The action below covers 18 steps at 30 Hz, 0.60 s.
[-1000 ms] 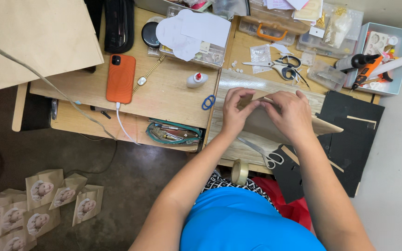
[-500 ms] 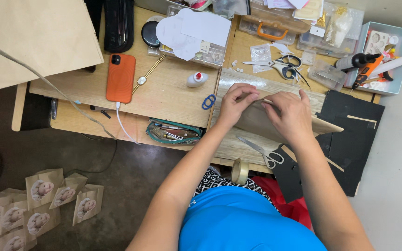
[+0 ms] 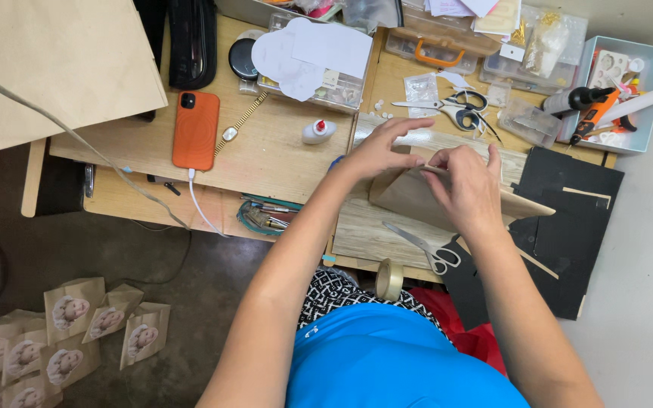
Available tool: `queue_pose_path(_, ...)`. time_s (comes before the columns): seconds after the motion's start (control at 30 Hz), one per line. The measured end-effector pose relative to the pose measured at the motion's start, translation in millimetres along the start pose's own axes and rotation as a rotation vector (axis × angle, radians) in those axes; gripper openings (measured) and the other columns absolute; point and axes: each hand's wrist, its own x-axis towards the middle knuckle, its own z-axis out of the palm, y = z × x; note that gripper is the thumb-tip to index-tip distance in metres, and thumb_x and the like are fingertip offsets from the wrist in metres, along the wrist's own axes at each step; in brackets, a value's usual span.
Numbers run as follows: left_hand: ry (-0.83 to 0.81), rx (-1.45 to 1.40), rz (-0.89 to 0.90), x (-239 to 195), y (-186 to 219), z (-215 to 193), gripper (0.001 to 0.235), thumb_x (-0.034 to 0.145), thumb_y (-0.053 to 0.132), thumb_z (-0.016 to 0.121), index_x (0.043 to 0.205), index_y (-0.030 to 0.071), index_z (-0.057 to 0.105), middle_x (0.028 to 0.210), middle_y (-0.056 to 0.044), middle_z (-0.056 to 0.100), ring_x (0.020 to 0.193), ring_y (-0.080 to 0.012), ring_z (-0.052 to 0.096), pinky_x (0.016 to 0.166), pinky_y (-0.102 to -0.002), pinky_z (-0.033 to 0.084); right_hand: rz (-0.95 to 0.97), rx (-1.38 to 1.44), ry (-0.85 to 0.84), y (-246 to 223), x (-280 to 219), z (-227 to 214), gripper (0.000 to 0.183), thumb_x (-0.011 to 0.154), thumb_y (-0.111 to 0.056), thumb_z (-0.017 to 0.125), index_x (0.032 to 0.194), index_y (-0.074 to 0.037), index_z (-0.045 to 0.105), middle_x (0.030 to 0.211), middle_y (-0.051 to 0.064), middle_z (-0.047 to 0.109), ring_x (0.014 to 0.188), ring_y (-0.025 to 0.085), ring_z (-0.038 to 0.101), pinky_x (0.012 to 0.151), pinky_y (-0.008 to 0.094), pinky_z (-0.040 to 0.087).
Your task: The person seals a brown paper bag by applying a strip of tape to the folded top edge. They then place a white circular sticker on the table and apply a small piece of tape to its center.
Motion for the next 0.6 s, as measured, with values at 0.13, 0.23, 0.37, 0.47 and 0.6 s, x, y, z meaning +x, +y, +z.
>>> queue_pose_path(0.13,0.283,0.007,0.197,-16,-33,25,0.018,0.097,0.029,0.073,0.113,0.022,0.072,0.114,-0.005,0.069,0.12,-0.0251,0.058,0.109,-0.048,0.043,-0.007,0.008,0.027,-3,2,-1,0.027,0.092,-0.02,0.081,0.111,-0.02,0.062,0.096,0.001,0.06,0.099,0.026,0.065,0.117,0.067,0.026)
queue_pose_path(0.23,0.223,0.013,0.24,-30,-58,41,0.022,0.094,0.024,0.074,0.115,0.025,0.072,0.108,0.001,0.072,0.116,-0.0199,0.058,0.109,-0.045,0.041,-0.004,0.022,0.039,-1,0,3,0.026,0.093,-0.018,0.081,0.111,-0.019,0.063,0.096,0.0,0.06,0.099,0.024,0.065,0.119,0.067,0.024)
queue_pose_path(0.37,0.24,0.088,0.251,-29,-48,41,0.027,0.091,0.025,0.079,0.117,0.026,0.074,0.106,0.005,0.075,0.115,-0.0169,0.057,0.108,-0.039,0.041,-0.025,0.04,0.053,-2,-2,1,0.024,0.093,-0.017,0.08,0.111,-0.018,0.063,0.098,0.002,0.061,0.099,0.026,0.064,0.118,0.069,0.023)
queue_pose_path(0.47,0.202,0.124,0.199,-28,-34,31,0.028,0.091,0.026,0.079,0.119,0.028,0.073,0.108,0.004,0.074,0.116,-0.018,0.053,0.109,-0.041,0.039,-0.028,0.058,0.068,-5,0,-2,0.024,0.093,-0.016,0.08,0.111,-0.018,0.064,0.098,0.003,0.062,0.099,0.026,0.064,0.118,0.07,0.021)
queue_pose_path(0.6,0.164,0.115,0.137,-33,-25,27,0.037,0.092,0.025,0.078,0.127,0.031,0.07,0.115,0.004,0.072,0.12,-0.0193,0.049,0.113,-0.043,0.036,-0.028,0.074,0.065,2,-2,4,0.023,0.094,-0.017,0.079,0.113,-0.018,0.065,0.098,0.002,0.063,0.098,0.026,0.065,0.119,0.071,0.019)
